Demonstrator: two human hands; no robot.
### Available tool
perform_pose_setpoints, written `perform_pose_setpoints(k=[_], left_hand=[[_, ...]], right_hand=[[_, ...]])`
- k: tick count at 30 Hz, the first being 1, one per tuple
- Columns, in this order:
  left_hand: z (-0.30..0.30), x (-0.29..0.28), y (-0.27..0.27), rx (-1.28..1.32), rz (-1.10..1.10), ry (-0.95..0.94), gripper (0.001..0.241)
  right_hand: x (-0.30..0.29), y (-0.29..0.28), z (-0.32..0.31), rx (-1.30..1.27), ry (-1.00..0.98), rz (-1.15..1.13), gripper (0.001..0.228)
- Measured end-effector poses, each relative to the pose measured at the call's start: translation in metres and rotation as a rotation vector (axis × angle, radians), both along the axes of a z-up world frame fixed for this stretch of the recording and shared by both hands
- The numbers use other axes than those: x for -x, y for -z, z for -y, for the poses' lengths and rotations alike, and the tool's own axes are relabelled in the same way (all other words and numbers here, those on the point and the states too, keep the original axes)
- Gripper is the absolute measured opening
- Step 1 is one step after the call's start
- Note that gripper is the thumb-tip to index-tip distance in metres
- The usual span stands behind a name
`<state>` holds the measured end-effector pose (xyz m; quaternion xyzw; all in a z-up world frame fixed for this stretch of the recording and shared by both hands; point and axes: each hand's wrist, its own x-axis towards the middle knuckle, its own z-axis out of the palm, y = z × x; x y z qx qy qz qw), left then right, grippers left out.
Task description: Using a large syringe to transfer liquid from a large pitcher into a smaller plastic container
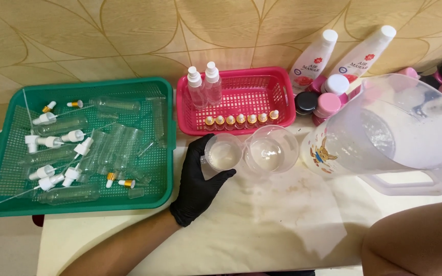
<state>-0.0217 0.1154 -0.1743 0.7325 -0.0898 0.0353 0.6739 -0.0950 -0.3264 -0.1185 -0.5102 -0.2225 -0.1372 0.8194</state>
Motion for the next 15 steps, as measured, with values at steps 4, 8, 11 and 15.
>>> perform_pose_setpoints(k=[4,8,11,15], left_hand=[[0.0,-0.001,0.001,-0.004,0.0,-0.006,0.076],[0.0,-0.002,-0.001,0.015,-0.011,0.006,0.076],[-0.001,-0.002,0.0,0.02,-0.022,0.01,0.076],[-0.003,-0.002,0.009,0.019,-0.011,0.012,0.078]], right_hand=[[-0.013,-0.022,-0.056,-0.029,-0.012,0.005,0.032],[-0.033,-0.041,-0.111,-0.063,-0.035,0.003,0.033],[-0.044,-0.056,-0.145,-0.09,-0.03,0.014,0.034],[-0.071,-0.076,-0.196,-0.13,-0.061,0.026,0.035]])
